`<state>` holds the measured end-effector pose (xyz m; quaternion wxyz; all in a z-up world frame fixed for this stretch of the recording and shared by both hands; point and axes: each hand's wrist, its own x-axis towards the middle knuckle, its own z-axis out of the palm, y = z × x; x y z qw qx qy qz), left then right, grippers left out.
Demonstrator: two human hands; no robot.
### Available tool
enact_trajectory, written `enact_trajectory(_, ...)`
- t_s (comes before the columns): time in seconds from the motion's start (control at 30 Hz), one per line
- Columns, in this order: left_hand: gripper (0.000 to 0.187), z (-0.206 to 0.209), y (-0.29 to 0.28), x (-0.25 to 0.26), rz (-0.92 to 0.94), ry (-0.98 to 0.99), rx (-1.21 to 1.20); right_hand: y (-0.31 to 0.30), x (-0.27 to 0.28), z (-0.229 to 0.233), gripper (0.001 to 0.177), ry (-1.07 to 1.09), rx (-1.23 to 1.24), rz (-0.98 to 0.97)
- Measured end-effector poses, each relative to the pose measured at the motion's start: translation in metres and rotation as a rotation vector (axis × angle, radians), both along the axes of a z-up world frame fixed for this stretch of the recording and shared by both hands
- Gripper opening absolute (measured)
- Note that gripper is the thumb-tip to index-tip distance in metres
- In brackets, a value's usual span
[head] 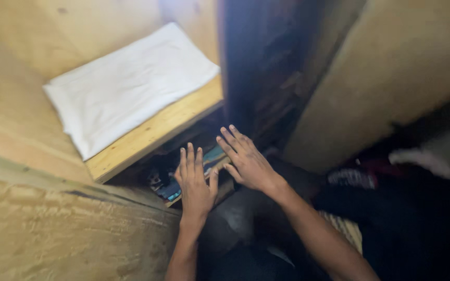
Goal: The person folds a white cloth, a blue cloth, and a black cloth by hand on a bed, then places them into a wooden shelf one at a time, followed by a plaid shirt.
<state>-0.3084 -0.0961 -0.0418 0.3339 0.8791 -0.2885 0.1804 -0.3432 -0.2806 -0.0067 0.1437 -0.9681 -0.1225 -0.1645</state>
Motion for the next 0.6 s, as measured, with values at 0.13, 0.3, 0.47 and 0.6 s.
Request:
enact_trajectory(0.13,0.067,-0.008,0.003,-0.018,-0.179,-0.026,0.039,0.005,-0.063,-0.022,0.074,0.001,0.023,-0.238)
enact_trajectory(0.3,0.066,-0.012,-0.017,-0.065,-0.362,-0.003,0.085,0.008,-0.155,-0.034,0.074,0.047,0.057,-0.522)
enact_trajectory(0.47,0.065,-0.032,-0.042,-0.135,-0.639,-0.003,0.058,0.012,-0.256,-0.048,0.074,0.063,0.043,-0.783)
enact_trajectory(0.6,0.066,-0.044,-0.062,-0.190,-0.860,0.000,0.068,0.026,-0.333,-0.053,0.077,0.032,0.087,-0.977)
